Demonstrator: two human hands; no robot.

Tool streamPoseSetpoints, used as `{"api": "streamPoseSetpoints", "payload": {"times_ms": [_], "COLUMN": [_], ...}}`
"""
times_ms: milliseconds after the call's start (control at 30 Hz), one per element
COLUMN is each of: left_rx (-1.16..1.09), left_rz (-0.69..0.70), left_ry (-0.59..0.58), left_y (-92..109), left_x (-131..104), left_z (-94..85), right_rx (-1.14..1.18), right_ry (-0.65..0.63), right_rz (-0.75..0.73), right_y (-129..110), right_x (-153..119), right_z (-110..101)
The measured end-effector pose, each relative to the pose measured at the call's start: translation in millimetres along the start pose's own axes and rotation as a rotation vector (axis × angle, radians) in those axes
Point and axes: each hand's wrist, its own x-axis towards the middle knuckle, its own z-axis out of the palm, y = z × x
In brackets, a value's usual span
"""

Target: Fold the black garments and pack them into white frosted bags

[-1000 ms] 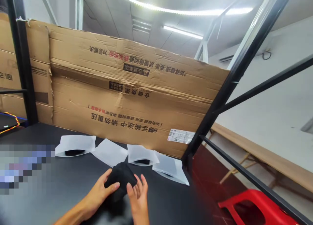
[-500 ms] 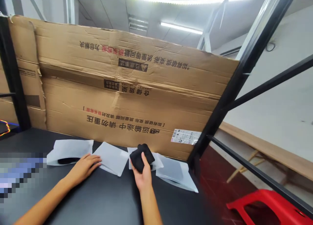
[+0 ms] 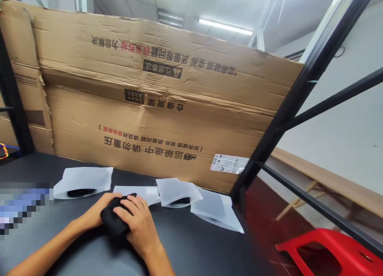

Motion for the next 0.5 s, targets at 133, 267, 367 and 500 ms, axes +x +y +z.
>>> {"api": "streamPoseSetpoints", "payload": {"times_ms": [133, 267, 367, 500], "left_rx": [-0.019, 0.004, 0.115, 0.328], "left_rz": [-0.033, -0.047, 0.028, 0.155], "left_ry": [0.045, 0.076, 0.016, 0.0], "left_y": [1.1, 8.6, 13.7, 14.7], "left_x": [4.5, 5.7, 1.3, -6.1], "left_z": [-4.9, -3.2, 2.5, 11.9], "right_rx": [-0.069, -0.221, -0.414, -0.432], "right_ry": [-0.061, -0.112, -0.028, 0.083], "right_rz": [0.154, 0.253, 0.437, 0.479], "right_y": [9.7, 20.6, 21.5, 19.3], "right_x": [-4.9, -10.3, -9.2, -2.5], "right_z": [5.6, 20.4, 36.9, 51.7]}}
